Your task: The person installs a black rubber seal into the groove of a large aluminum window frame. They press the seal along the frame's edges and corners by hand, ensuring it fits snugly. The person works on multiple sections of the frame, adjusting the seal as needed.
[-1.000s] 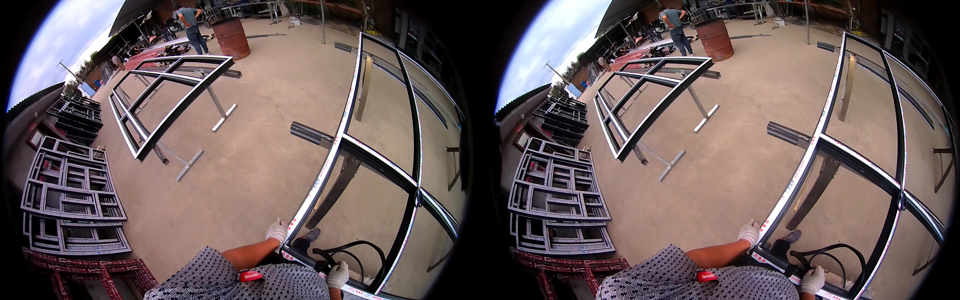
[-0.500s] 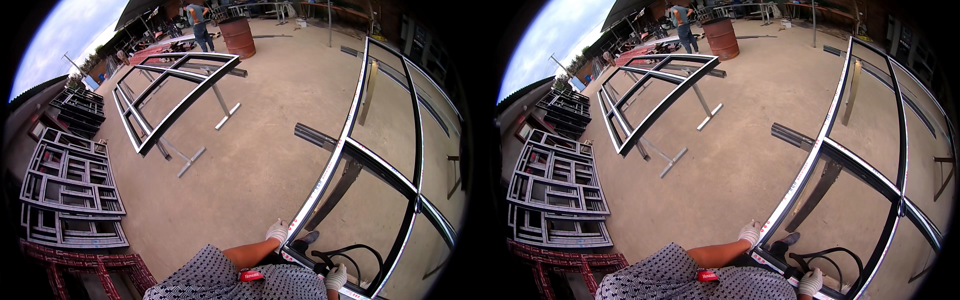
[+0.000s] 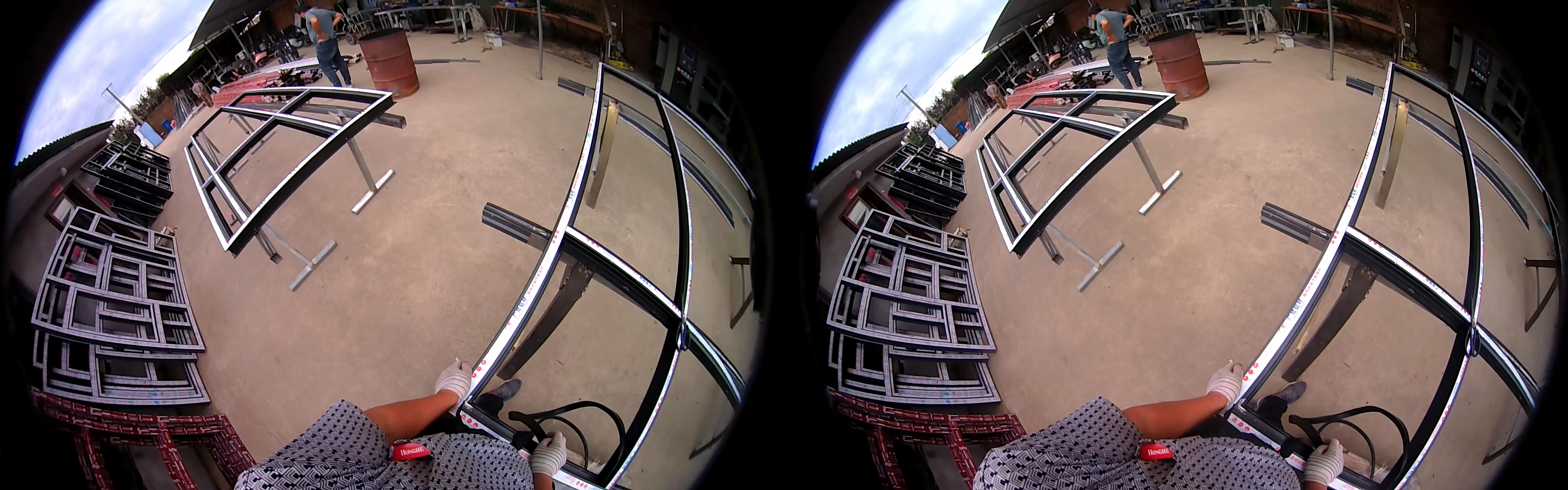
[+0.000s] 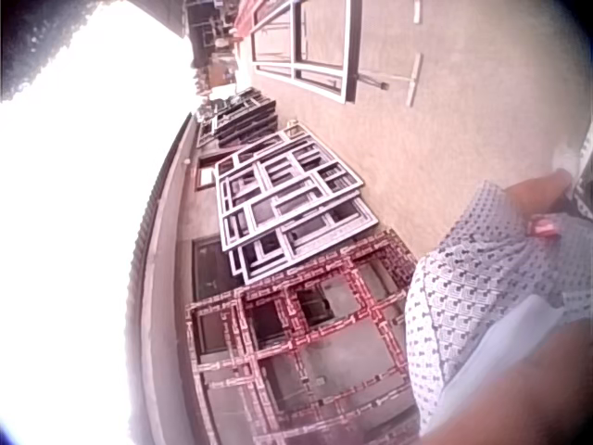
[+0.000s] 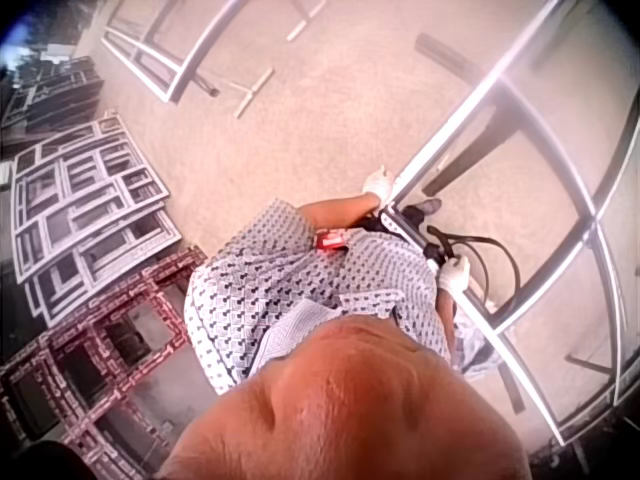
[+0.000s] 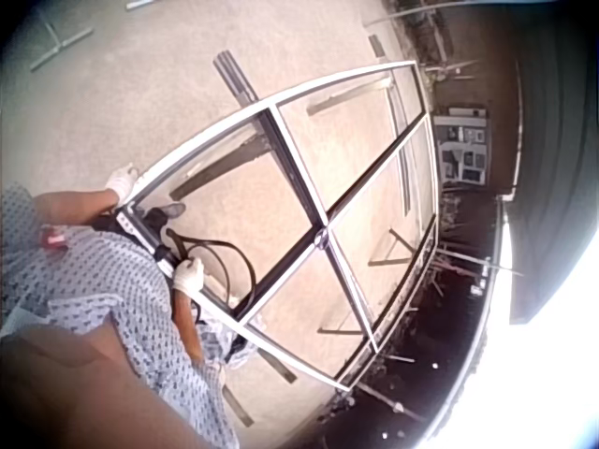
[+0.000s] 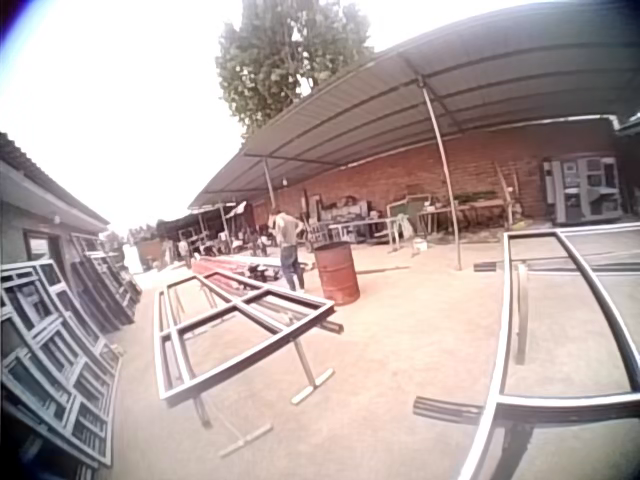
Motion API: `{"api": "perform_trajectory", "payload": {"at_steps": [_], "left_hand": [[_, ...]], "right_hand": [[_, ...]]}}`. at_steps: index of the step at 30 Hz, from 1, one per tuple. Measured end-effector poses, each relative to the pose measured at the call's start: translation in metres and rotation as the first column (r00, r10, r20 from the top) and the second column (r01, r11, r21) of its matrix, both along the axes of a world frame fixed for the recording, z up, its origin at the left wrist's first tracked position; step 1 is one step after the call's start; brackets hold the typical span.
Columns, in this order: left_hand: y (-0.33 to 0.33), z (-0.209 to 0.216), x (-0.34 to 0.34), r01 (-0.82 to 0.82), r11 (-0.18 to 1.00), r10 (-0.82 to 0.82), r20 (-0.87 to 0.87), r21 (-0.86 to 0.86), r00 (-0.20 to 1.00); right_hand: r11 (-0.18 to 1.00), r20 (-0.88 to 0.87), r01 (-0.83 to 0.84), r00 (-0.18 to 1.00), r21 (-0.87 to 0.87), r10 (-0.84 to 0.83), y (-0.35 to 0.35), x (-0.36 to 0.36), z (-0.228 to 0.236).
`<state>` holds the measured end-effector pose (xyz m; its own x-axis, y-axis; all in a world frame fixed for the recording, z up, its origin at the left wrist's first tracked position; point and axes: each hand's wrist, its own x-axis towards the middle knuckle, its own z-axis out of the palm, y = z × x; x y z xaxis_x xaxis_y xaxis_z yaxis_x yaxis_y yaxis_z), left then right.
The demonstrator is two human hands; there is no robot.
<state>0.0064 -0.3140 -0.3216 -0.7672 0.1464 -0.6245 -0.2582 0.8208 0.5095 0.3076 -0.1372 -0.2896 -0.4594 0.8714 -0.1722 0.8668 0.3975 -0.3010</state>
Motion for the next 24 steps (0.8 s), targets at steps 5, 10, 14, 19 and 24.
{"api": "perform_trajectory", "payload": {"at_steps": [5, 10, 14, 19, 24], "left_hand": [[0.0, 0.004, -0.001, -0.016, 1.0, 0.016, 0.013, 0.011, 1.0], [-0.001, 0.001, -0.001, 0.01, 1.0, -0.01, 0.0, 0.017, 1.0], [-0.001, -0.004, -0.001, 0.017, 1.0, -0.017, -0.002, 0.014, 1.0], [-0.001, -0.005, -0.001, 0.012, 1.0, -0.012, -0.005, 0.019, 1.0], [0.0, -0.004, -0.001, -0.001, 1.0, 0.001, 0.005, 0.002, 1.0]], "right_hand": [[1.0, 0.008, 0.001, 1.0, 0.011, -0.001, -0.001, -0.002, 0.002], [1.0, 0.022, -0.004, 1.0, 0.011, 0.004, 0.001, 0.001, -0.003], [1.0, 0.02, -0.001, 1.0, -0.007, 0.001, 0.002, 0.0, -0.002], [1.0, 0.018, 0.004, 1.0, -0.011, -0.004, 0.003, 0.002, -0.006], [1.0, 0.026, 0.009, 1.0, -0.015, -0.008, 0.002, 0.0, -0.003]]}}
